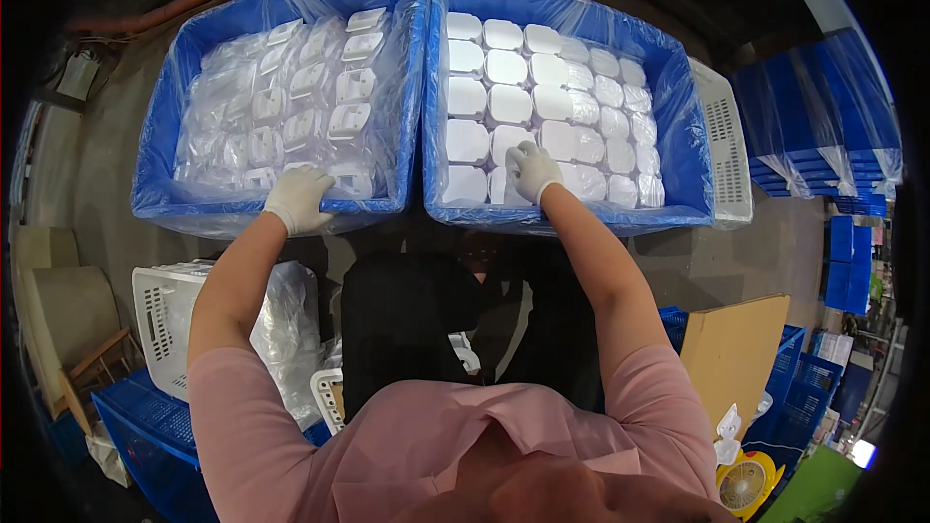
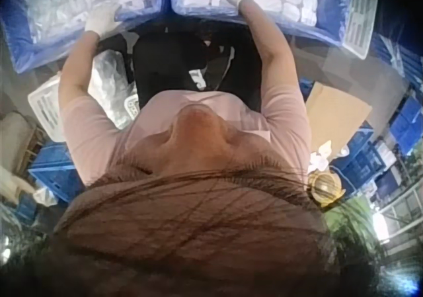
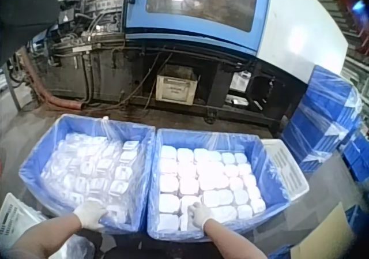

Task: Packaging and inspecting white electronic components into bins and boxes.

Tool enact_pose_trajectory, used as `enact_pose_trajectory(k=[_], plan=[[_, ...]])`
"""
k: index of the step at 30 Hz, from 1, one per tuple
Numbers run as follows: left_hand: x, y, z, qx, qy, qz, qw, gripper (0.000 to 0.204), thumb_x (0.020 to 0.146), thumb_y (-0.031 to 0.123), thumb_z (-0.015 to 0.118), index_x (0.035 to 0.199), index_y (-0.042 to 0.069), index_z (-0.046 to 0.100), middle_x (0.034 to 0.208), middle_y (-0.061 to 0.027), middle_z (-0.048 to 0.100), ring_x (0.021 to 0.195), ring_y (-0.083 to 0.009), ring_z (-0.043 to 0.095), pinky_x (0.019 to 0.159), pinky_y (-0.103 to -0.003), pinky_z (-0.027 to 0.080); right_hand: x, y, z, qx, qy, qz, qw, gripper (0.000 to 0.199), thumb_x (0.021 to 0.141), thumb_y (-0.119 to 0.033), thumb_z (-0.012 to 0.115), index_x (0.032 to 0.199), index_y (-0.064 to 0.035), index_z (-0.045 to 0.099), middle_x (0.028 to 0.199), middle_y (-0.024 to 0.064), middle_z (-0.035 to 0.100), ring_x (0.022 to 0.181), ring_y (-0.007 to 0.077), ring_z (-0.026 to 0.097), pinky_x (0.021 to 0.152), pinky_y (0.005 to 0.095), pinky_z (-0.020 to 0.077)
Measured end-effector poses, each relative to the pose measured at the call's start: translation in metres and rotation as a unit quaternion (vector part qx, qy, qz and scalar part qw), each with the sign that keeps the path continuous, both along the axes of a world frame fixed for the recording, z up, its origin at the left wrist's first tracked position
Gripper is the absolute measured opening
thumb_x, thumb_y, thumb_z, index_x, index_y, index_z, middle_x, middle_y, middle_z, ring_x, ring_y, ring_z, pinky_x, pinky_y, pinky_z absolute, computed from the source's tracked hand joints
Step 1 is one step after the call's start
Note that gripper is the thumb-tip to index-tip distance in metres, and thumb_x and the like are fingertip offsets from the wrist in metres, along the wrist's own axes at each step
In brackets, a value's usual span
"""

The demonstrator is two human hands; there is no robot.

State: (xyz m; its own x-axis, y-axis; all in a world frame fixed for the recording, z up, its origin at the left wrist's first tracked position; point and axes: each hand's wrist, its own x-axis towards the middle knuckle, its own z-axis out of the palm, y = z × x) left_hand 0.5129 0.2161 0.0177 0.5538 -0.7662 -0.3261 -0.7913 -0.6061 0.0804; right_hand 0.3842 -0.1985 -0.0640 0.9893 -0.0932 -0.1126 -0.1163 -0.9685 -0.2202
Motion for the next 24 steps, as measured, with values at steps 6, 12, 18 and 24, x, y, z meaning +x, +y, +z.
enact_pose_trajectory(k=[6, 12, 18, 24], plan=[[0.0, 0.002, -0.002, -0.006, -0.003, -0.001, 1.0, 0.05, 0.064, 0.03, 0.074, 0.107, 0.008, 0.059, 0.104, -0.012, 0.06, 0.103, -0.0302, 0.055, 0.091, -0.04, 0.044, 0.001, 0.0, -0.001, -0.025, 0.016, 0.009, 1.0, 0.042, 0.075, -0.01, 0.059, 0.116, -0.0174, 0.054, 0.12, 0.0103, 0.051, 0.111, 0.0342, 0.051, 0.09, 0.0418, 0.0465], [0.0, 0.003, -0.002, -0.016, -0.014, -0.009, 1.0, 0.047, 0.065, 0.033, 0.073, 0.103, 0.008, 0.06, 0.098, -0.0118, 0.062, 0.098, -0.0299, 0.057, 0.088, -0.041, 0.045, 0.001, 0.004, 0.003, -0.058, -0.016, 0.01, 0.998, 0.036, 0.076, -0.007, 0.053, 0.11, -0.0163, 0.054, 0.116, 0.009, 0.051, 0.111, 0.0331, 0.05, 0.088, 0.0406, 0.0474], [0.0, 0.001, -0.003, -0.012, -0.022, -0.009, 1.0, 0.045, 0.065, 0.034, 0.073, 0.101, 0.008, 0.061, 0.097, -0.0116, 0.062, 0.097, -0.0297, 0.058, 0.086, -0.041, 0.045, 0.001, 0.004, 0.007, -0.03, -0.07, -0.037, 0.996, 0.034, 0.076, -0.008, 0.054, 0.109, -0.0137, 0.058, 0.118, 0.0103, 0.052, 0.107, 0.032, 0.053, 0.087, 0.0408, 0.0484], [0.0, 0.002, -0.004, -0.013, -0.028, -0.002, 1.0, 0.043, 0.066, 0.034, 0.073, 0.099, 0.009, 0.062, 0.096, -0.0113, 0.062, 0.096, -0.0296, 0.059, 0.086, -0.041, 0.045, 0.005, 0.002, 0.012, -0.009, 0.109, -0.233, 0.966, 0.021, 0.083, -0.017, 0.055, 0.099, -0.0081, 0.065, 0.112, 0.0184, 0.061, 0.102, 0.0369, 0.06, 0.088, 0.0432, 0.0478]])
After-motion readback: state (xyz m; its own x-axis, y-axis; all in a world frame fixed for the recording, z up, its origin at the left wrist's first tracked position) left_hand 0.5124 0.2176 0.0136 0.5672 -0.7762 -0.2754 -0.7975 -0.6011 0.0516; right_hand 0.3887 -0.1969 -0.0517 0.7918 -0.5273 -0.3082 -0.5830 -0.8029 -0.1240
